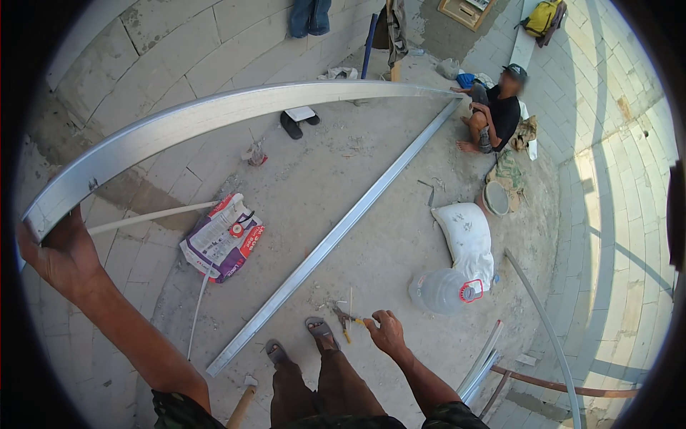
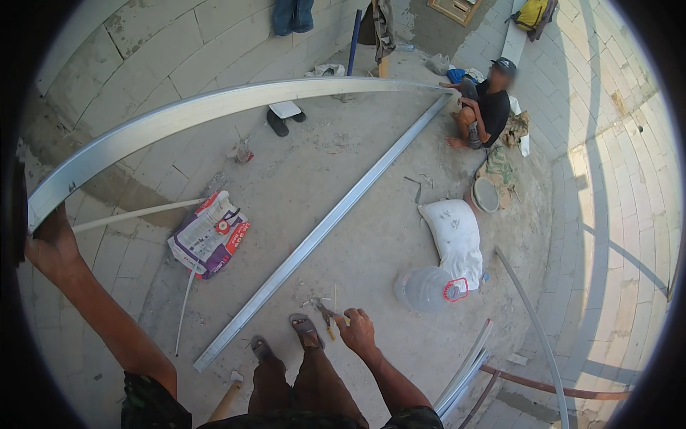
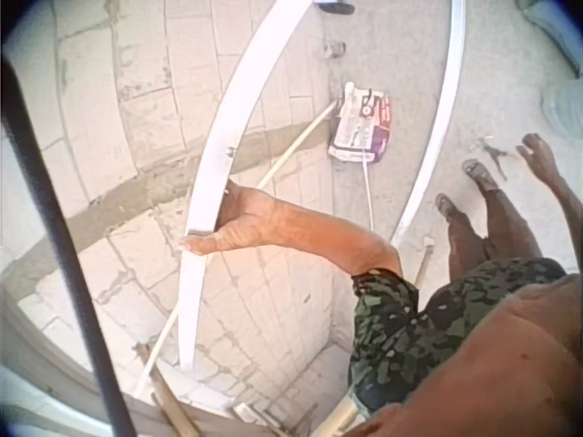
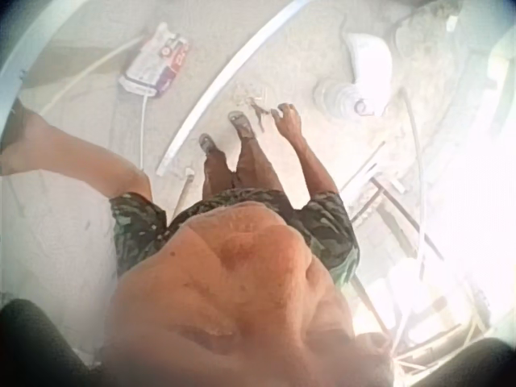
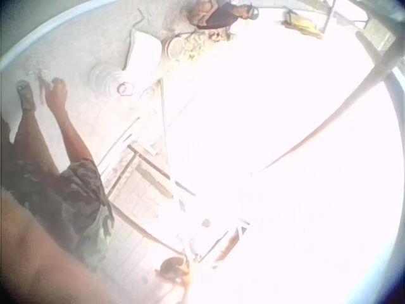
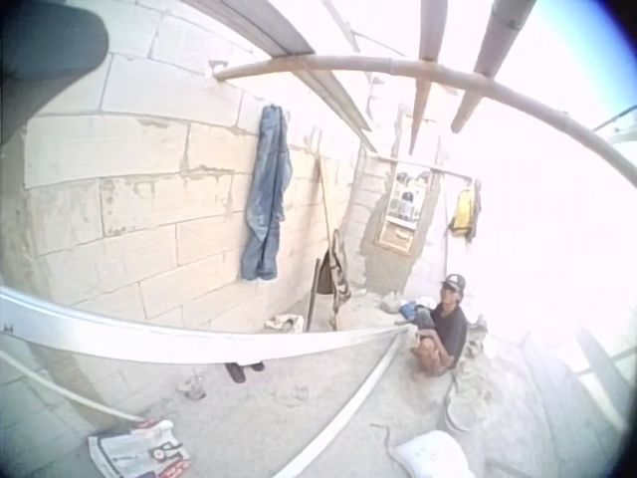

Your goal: The person handles metal studs, positioning them on the floor and using snips to cut through the metal edges and profile while working with others in an unfinished room.

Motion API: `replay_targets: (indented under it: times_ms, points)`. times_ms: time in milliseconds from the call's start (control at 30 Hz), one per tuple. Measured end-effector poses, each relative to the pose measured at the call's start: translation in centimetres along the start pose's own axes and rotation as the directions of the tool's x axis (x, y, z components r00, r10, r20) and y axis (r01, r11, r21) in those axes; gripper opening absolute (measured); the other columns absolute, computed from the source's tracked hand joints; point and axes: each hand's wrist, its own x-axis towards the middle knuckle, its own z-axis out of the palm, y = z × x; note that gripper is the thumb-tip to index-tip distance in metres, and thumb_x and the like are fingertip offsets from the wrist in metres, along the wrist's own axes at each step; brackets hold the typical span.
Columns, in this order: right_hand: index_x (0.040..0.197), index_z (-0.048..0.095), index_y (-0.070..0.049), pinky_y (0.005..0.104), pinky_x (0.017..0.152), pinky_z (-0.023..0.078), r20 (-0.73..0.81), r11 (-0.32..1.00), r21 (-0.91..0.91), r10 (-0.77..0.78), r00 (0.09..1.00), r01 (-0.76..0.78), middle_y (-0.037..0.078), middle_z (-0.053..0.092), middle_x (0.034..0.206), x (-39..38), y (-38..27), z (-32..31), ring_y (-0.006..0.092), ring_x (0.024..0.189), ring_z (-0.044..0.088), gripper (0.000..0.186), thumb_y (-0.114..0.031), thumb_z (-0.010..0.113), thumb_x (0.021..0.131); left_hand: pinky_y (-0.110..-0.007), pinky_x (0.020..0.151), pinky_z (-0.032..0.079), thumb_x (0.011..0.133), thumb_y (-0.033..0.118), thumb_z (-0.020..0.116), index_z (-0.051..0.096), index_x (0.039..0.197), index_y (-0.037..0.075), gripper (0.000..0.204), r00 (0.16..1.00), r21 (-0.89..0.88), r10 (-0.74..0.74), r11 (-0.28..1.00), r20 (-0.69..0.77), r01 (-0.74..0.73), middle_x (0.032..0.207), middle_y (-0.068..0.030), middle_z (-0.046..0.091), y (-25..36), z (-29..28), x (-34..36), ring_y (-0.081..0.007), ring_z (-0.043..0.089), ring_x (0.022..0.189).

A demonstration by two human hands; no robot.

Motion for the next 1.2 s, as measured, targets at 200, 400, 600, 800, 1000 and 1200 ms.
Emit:
replay_targets:
  times_ms: [200,400,600,800,1000,1200]
  points:
    - [0.087,0.063,0.002,0.0430,0.069,0.050,0.049,0.994,0.082,0.062,0.997,-0.066,0.019,0.064,0.080,-0.1,1.5,0.9,0.0354,0.078,0.062,0.029,-0.025,0.070,0.081,-0.051,0.111,0.032,0.075,0.046,0.071,0.044,0.127,-0.007,0.079,0.977,0.176,-0.072,0.978,-0.201,0.108,0.120,-0.0261,0.053,-0.7,-2.5,-6.3,-0.0366,0.051,0.121]
    - [0.119,0.048,0.004,0.0408,0.071,0.054,0.246,0.597,0.691,0.335,0.909,-0.407,0.022,0.057,0.111,7.6,-1.3,-2.7,0.0300,0.090,0.063,0.060,-0.046,0.062,0.089,-0.049,0.112,0.031,0.078,0.044,0.070,0.038,0.131,-0.005,0.079,0.959,0.089,-0.207,0.970,-0.195,0.227,0.128,-0.0239,0.049,1.6,-5.1,-10.9,-0.0344,0.047,0.124]
    - [0.140,0.021,0.005,0.0494,0.077,0.056,0.136,0.389,0.894,0.237,0.962,-0.222,0.033,0.038,0.133,18.7,-11.4,-10.2,0.0409,0.107,0.057,0.089,-0.058,0.056,0.088,-0.047,0.111,0.030,0.079,0.039,0.069,0.041,0.128,-0.003,0.070,0.937,0.134,-0.193,0.962,-0.291,0.239,0.127,-0.0209,0.046,3.3,-7.7,-14.3,-0.0313,0.044,0.125]
    - [0.142,0.015,0.004,0.0504,0.075,0.057,0.126,0.344,0.916,0.241,0.962,-0.206,0.032,0.033,0.135,18.7,-15.1,-9.5,0.0451,0.113,0.051,0.099,-0.063,0.057,0.083,-0.049,0.110,0.031,0.079,0.036,0.067,0.038,0.131,-0.005,0.072,0.895,0.111,-0.134,0.974,-0.425,0.198,0.131,-0.0227,0.045,10.2,-13.9,-11.9,-0.0346,0.043,0.127]
    - [0.148,-0.004,0.001,0.0570,0.085,0.052,0.401,0.150,0.892,0.169,0.900,-0.425,0.036,0.019,0.145,15.4,-12.8,-5.1,0.0503,0.123,0.042,0.114,-0.071,0.054,0.081,-0.050,0.112,0.030,0.082,0.036,0.063,0.039,0.133,-0.009,0.073,0.926,0.062,0.056,0.997,-0.374,-0.036,0.135,-0.0267,0.044,20.3,-16.2,-7.4,-0.0370,0.042,0.129]
    - [0.149,-0.007,-0.003,0.0568,0.086,0.051,0.198,-0.153,0.973,0.160,0.967,-0.174,0.033,0.019,0.146,14.0,-17.2,-4.8,0.0489,0.121,0.045,0.110,-0.069,0.051,0.084,-0.052,0.113,0.027,0.085,0.041,0.054,0.032,0.137,-0.008,0.075,0.950,0.008,0.172,0.984,-0.262,-0.176,0.139,-0.0275,0.038,22.4,-9.0,-4.9,-0.0398,0.036,0.133]
